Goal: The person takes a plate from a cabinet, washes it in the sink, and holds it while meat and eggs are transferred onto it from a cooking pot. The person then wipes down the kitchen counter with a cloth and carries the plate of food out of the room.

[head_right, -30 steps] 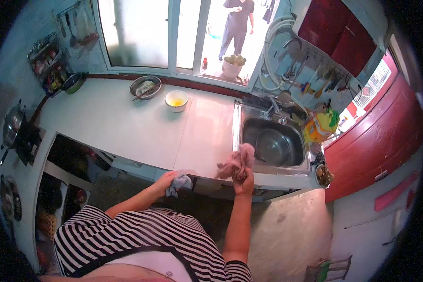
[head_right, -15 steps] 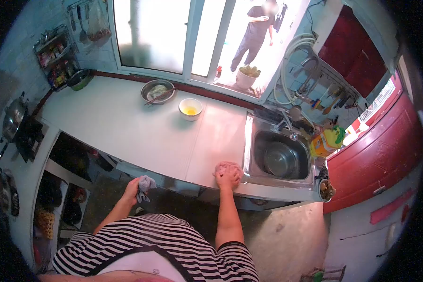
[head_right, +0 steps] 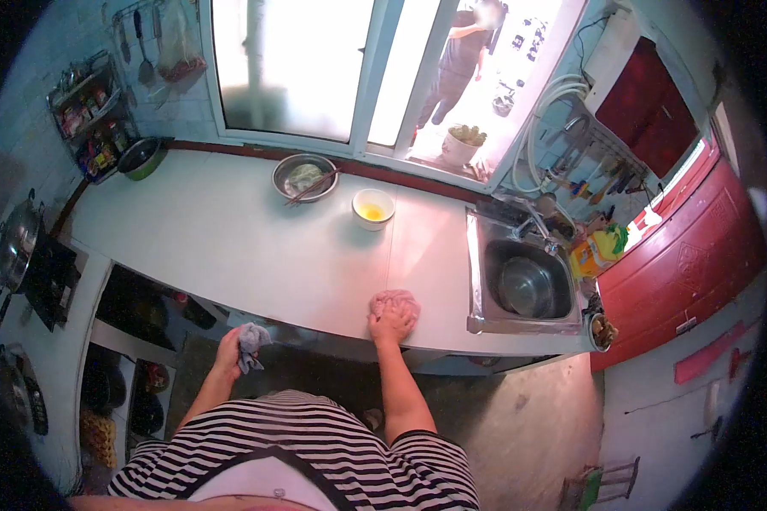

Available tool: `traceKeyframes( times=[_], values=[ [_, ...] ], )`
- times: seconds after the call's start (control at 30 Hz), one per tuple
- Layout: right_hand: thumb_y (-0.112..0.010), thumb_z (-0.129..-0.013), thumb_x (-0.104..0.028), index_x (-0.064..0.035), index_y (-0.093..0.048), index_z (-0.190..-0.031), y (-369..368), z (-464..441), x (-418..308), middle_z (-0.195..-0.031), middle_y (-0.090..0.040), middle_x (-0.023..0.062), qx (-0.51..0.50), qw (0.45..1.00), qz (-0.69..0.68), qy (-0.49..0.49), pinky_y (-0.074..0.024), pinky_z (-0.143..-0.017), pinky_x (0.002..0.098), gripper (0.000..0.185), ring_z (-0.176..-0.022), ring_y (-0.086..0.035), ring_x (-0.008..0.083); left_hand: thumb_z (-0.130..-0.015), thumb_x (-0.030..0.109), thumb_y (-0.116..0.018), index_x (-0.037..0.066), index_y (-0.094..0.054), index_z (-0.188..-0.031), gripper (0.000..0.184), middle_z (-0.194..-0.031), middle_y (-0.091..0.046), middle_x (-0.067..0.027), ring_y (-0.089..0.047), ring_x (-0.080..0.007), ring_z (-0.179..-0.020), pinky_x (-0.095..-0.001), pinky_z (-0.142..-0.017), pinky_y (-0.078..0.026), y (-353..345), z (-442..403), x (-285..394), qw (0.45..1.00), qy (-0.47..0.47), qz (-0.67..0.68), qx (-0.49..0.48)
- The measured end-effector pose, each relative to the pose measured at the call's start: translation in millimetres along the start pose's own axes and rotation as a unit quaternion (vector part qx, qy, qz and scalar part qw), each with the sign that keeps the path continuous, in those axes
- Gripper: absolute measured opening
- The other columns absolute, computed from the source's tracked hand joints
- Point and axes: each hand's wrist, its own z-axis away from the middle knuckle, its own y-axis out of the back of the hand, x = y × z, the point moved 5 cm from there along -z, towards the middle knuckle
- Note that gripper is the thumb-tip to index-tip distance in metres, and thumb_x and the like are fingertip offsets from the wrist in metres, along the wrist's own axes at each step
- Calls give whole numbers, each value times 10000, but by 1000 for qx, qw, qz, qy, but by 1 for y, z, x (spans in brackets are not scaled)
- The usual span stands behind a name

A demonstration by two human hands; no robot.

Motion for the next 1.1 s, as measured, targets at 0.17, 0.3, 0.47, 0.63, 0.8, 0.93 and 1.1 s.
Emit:
traceKeyframes(
  times=[0.17,0.3,0.47,0.63,0.8,0.93,1.1],
  values=[
    [-565,-663,-439,-228,-417,-1217,-23,10,-62,-1293,-299,111,18,999,-16,42,-130,-993,484,611,-1213,-206,309,-868,221,-432,40,-529,-897,208,-715,-548,-43,-512,-129,-537,-257,-434,-435,41,9,30,999,-23,-6,27],
    [-577,-659,-419,-227,-418,-1213,-21,21,-118,-1294,-296,103,1,997,-15,72,-140,-989,485,607,-1205,-223,310,-869,225,-433,38,-534,-907,216,-721,-551,-44,-517,-129,-547,-253,-434,-432,85,14,47,997,-42,29,54],
    [-573,-648,-365,-193,-475,-1153,-16,37,-197,-1163,-390,118,52,982,0,184,-237,-943,451,543,-1128,-304,322,-870,228,-438,53,-536,-964,222,-752,-563,-45,-521,-136,-555,-266,-444,-432,139,37,55,988,-62,49,130],
    [-550,-670,-355,-186,-477,-1159,-32,50,-263,-1278,-332,109,9,971,-37,237,-221,-964,453,523,-1173,-294,333,-867,202,-440,42,-532,-966,209,-762,-568,-51,-521,-138,-548,-266,-442,-433,185,68,62,974,-86,106,182],
    [-546,-691,-366,-205,-481,-1153,-39,48,-304,-1253,-364,94,13,948,-28,315,-231,-965,434,493,-1174,-302,309,-862,201,-452,37,-537,-965,212,-788,-580,-59,-537,-135,-572,-253,-439,-446,212,80,57,957,-61,164,229],
    [-532,-714,-373,-216,-471,-1153,-41,19,-299,-1251,-374,78,59,931,-22,360,-230,-977,405,471,-1196,-279,295,-857,198,-462,38,-543,-954,203,-775,-583,-53,-539,-136,-567,-256,-440,-449,220,79,56,950,-78,175,247],
    [-486,-715,-426,-201,-377,-1241,-70,-32,-315,-1331,-289,69,28,978,67,194,-226,-964,417,582,-1199,-280,293,-851,177,-468,41,-545,-940,180,-738,-578,-49,-533,-136,-541,-257,-451,-445,241,80,74,937,-86,171,293]
  ],
)
